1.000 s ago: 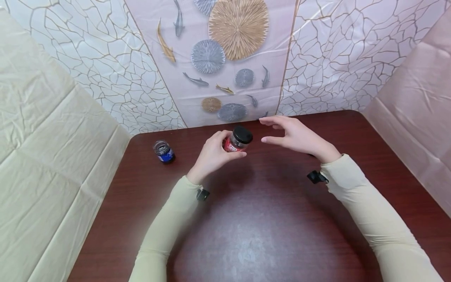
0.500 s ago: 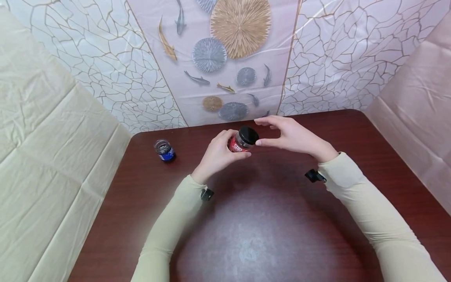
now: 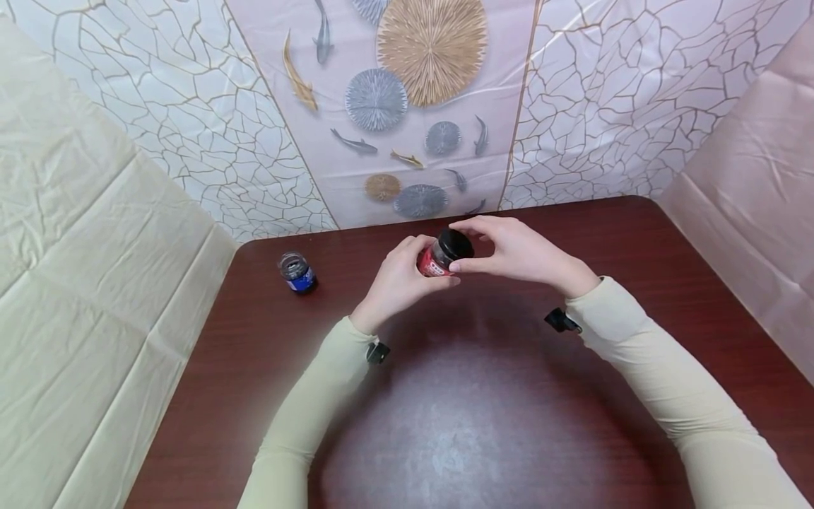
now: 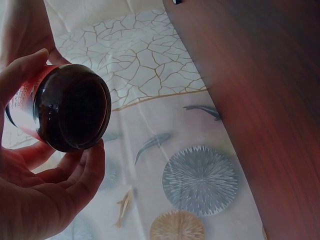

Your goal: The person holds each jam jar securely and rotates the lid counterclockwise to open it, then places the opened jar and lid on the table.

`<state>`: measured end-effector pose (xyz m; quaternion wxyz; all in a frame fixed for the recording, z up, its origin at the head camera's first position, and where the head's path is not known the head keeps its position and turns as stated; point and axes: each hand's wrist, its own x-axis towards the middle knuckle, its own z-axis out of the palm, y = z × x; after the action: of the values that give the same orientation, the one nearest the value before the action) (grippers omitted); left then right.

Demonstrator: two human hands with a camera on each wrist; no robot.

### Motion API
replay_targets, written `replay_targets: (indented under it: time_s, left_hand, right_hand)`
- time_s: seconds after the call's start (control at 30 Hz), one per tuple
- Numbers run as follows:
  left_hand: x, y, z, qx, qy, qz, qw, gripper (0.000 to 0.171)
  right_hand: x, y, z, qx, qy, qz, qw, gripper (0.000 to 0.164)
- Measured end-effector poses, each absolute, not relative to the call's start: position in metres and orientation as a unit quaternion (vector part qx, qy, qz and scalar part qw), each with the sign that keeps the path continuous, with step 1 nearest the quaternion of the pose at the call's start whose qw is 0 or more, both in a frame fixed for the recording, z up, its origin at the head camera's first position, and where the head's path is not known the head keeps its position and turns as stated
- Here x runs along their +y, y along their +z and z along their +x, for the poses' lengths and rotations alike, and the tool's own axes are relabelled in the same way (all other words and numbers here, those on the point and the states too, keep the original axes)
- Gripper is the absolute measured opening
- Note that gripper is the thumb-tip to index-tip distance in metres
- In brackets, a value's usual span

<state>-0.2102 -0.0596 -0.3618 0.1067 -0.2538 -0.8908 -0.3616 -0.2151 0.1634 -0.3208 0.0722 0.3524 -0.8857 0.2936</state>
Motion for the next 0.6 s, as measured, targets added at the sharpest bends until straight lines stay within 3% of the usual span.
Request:
replay_targets:
  time_s: [0.6]
  left_hand:
    - [-0.0573,-0.3634,-0.2070,-0.890,-0.347,-0.276,0.106,0.056]
  right_hand:
    - [0.1647,-0.3222,-0.2117,-0.869,0.324,0.365,0.081,0.053]
